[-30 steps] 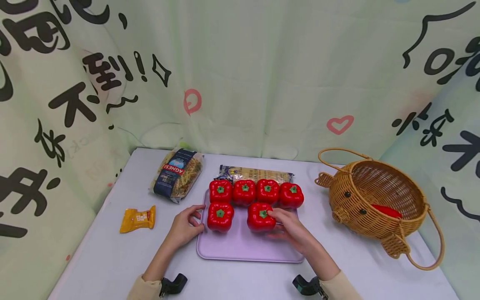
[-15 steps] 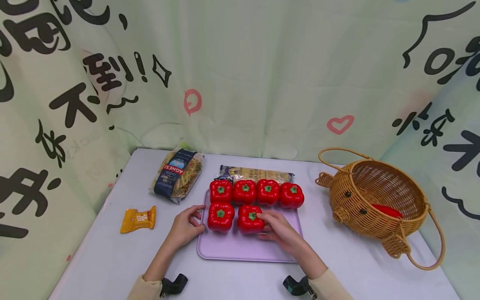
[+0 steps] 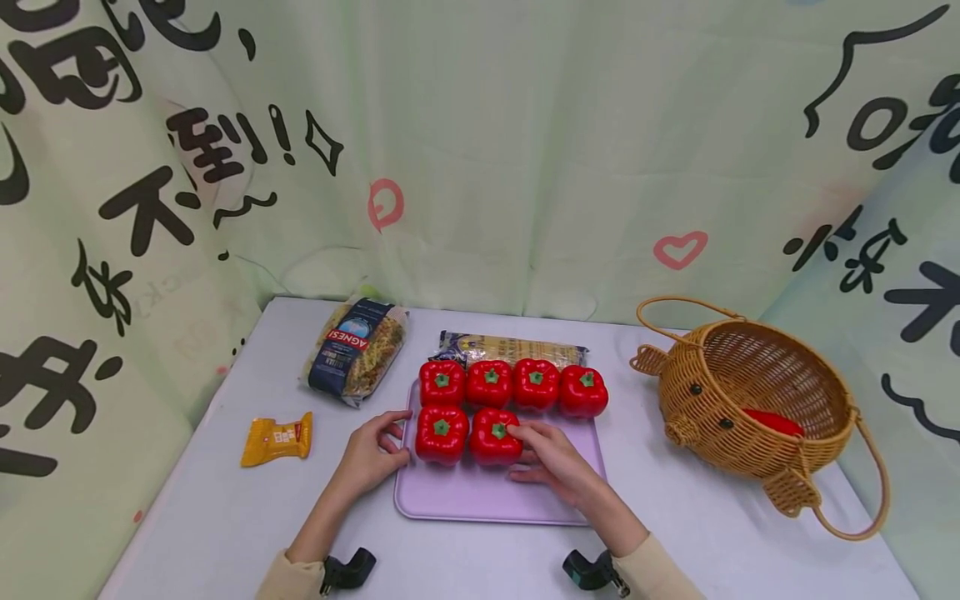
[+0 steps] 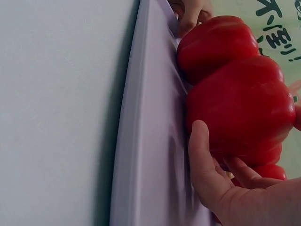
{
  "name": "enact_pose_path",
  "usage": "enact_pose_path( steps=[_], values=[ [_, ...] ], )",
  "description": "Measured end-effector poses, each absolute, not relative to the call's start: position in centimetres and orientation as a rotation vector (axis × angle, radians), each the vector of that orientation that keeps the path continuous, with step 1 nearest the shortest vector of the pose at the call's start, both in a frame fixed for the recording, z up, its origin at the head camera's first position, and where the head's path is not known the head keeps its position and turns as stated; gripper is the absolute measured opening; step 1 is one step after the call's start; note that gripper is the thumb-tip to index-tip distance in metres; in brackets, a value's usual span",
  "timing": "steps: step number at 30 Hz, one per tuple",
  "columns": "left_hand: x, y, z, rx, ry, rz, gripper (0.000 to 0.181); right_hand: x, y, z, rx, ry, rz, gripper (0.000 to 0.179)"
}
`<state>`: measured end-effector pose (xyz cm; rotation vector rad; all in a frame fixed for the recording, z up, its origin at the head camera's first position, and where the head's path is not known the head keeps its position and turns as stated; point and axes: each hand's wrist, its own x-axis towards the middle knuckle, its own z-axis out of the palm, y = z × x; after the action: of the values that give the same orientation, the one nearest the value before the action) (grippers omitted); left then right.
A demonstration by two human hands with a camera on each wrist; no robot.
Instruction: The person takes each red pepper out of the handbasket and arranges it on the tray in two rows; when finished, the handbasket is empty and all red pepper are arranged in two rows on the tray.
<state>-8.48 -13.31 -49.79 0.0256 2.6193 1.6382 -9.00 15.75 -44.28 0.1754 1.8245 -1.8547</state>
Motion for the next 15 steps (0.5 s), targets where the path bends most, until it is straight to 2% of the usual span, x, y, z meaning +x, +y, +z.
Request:
enact_pose_path(
  steps=[15],
  values=[
    [-8.58, -13.41, -49.87, 0.011, 2.621, 1.629, 0.054, -9.03, 16.73, -43.32, 0.15, 1.881, -1.833, 0.058]
  ],
)
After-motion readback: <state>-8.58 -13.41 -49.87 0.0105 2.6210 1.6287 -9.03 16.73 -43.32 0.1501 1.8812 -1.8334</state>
